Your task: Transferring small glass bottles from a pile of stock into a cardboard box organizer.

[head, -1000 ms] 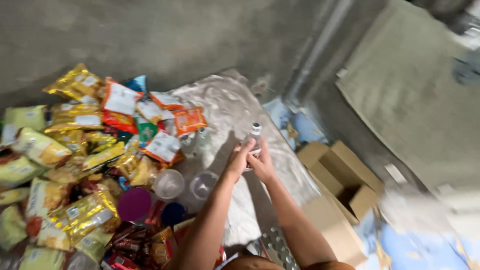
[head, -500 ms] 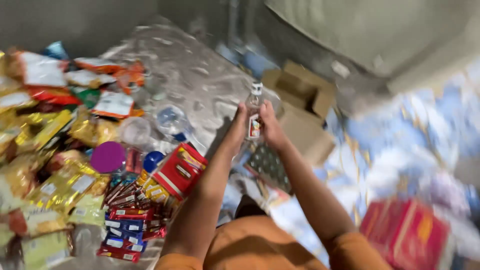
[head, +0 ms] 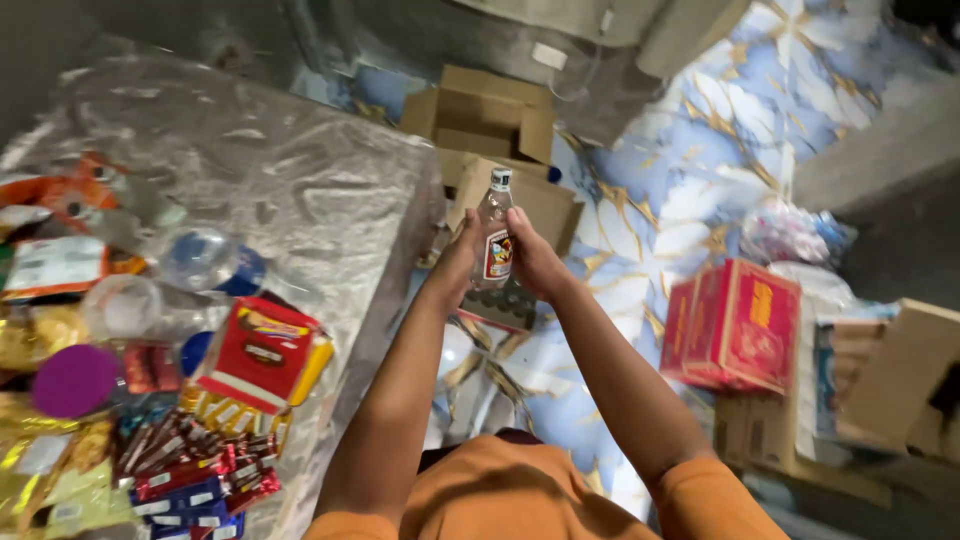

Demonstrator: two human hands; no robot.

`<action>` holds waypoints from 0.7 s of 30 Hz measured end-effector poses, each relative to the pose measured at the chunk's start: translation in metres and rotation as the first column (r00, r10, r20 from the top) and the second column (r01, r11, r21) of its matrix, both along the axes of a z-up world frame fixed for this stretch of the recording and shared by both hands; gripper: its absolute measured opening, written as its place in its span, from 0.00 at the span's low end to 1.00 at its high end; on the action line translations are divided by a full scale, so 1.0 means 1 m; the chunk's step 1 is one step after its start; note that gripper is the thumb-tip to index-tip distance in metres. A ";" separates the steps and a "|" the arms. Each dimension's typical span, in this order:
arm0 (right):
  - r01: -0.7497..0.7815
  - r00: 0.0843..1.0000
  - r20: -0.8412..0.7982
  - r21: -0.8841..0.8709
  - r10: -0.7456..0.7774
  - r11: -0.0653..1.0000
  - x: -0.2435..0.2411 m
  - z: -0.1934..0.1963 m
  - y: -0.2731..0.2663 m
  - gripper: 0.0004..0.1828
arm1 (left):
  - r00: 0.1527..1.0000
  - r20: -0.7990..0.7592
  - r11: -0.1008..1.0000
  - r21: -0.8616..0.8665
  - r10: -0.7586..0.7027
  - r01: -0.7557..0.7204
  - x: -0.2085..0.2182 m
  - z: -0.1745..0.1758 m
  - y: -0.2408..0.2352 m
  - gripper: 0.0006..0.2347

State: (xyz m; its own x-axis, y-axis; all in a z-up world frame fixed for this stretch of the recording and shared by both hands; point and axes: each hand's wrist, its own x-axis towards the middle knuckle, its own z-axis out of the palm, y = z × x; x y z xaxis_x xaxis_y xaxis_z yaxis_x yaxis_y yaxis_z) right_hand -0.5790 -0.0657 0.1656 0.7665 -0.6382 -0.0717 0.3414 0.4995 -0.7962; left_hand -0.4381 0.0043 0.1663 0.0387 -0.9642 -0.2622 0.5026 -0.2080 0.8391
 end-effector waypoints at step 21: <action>0.059 0.984 -0.172 0.105 -0.040 0.993 -0.095 -0.059 -0.011 0.18 | 0.999 -0.048 0.973 0.232 0.011 0.000 -0.095 -0.072 -0.015 0.32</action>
State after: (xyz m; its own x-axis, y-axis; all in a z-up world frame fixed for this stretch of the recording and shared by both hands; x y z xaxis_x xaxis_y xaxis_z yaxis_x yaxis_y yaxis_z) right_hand -0.6737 -0.0763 0.1069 0.7051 -0.6559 -0.2695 0.2325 0.5728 -0.7860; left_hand -0.5332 -0.0111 0.0945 0.0253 -0.8766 -0.4806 0.5434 -0.3915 0.7426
